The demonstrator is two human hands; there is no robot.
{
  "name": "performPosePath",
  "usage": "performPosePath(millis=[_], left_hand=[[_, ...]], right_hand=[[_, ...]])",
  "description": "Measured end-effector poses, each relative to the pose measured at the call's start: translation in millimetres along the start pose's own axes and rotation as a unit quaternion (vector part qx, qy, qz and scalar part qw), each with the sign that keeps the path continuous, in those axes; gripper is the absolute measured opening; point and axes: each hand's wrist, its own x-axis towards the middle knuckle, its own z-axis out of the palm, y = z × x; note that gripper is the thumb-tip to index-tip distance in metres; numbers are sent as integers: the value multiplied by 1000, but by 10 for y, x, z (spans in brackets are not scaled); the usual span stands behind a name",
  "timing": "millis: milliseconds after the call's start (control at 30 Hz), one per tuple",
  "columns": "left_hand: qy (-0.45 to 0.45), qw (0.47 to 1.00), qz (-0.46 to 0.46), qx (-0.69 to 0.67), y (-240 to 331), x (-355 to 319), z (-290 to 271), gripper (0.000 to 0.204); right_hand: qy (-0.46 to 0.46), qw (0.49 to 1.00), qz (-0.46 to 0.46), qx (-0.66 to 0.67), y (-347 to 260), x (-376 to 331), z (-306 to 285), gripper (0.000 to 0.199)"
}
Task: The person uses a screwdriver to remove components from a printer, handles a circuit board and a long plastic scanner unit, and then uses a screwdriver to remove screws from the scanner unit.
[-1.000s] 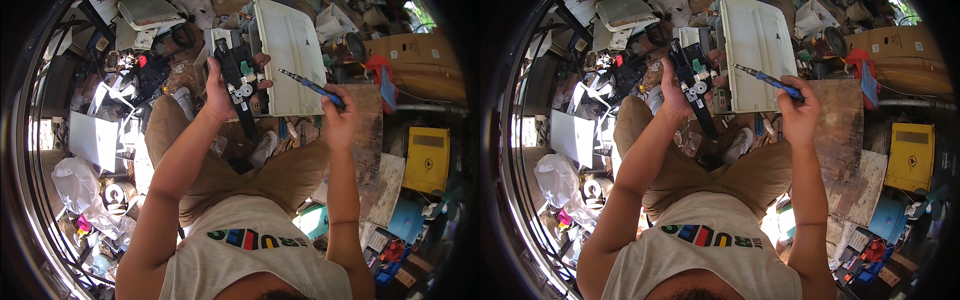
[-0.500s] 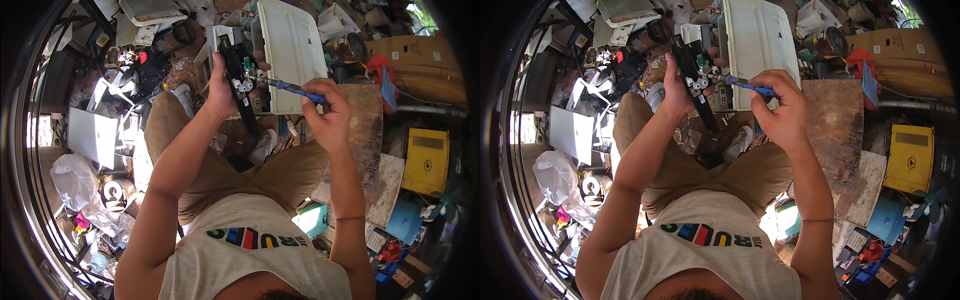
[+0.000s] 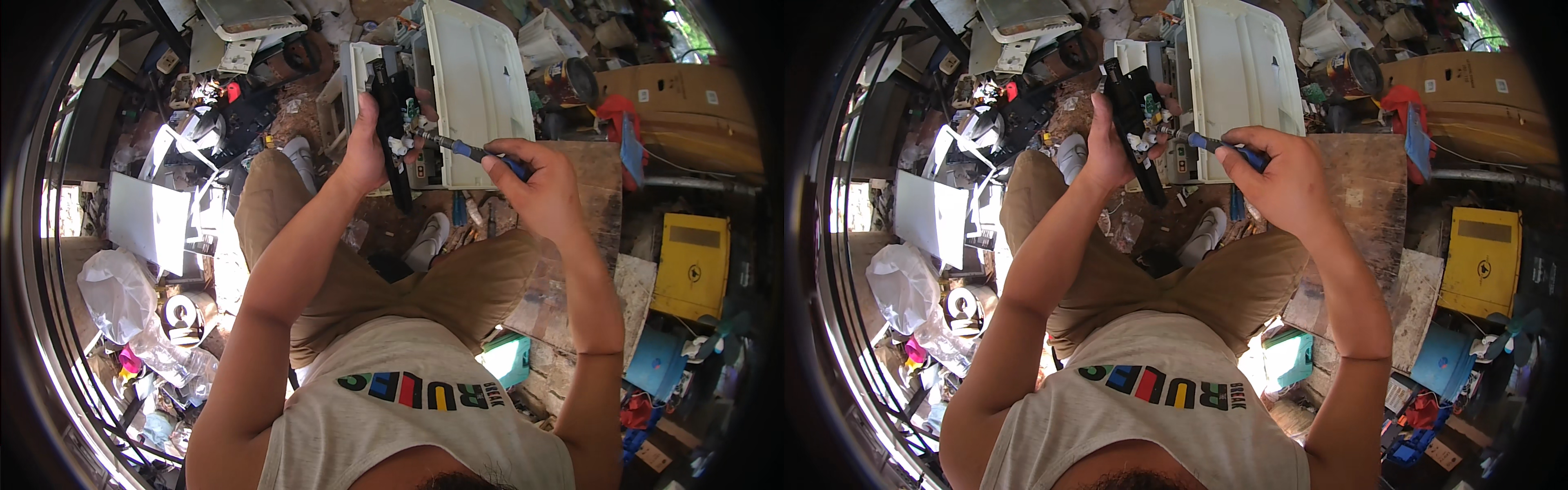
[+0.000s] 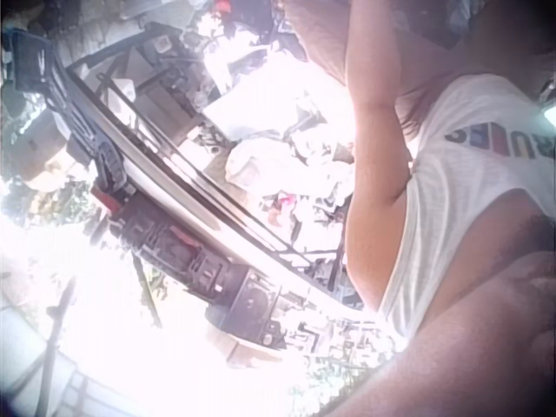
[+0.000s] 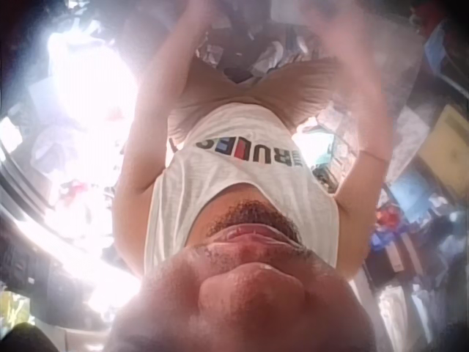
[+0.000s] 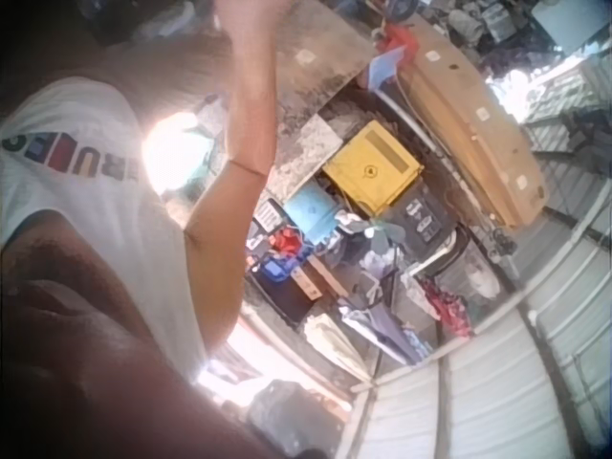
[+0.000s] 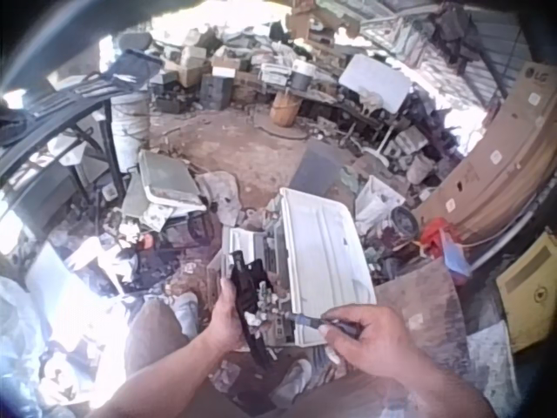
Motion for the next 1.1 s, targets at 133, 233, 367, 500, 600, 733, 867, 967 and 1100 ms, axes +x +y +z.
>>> performPosePath(millis=[133,233,367,500,600,733,867,967,1100], left_hand=[[-3,997,39,61,-56,-3,26,98],[19,997,47,58,-86,27,57,97],[38,999,-1,-14,-34,13,68,93],[47,994,-55,-82,-58,-1,95,94],[61,984,-67,-151,-46,1,70,96],[41,978,-77,-189,-43,50,73,98],[82,979,-75,-168,-25,24,65,99],[76,978,-81,-175,-6,27,101,100],[108,978,-81,-159,9,10,135,102]], right_hand=[[-186,929,220,232,-28,137,-150,33],[-297,882,280,234,53,257,-233,34],[-168,938,-169,-252,27,385,-172,27],[-16,673,-535,-510,-261,571,-240,27],[-3,841,-415,-347,-287,651,-189,21],[8,957,-265,-116,-434,581,-167,24],[-37,944,-165,-282,-575,566,-194,30],[-3,898,-371,-237,-425,720,-171,34],[-9,875,-445,-190,-491,712,-147,34]])
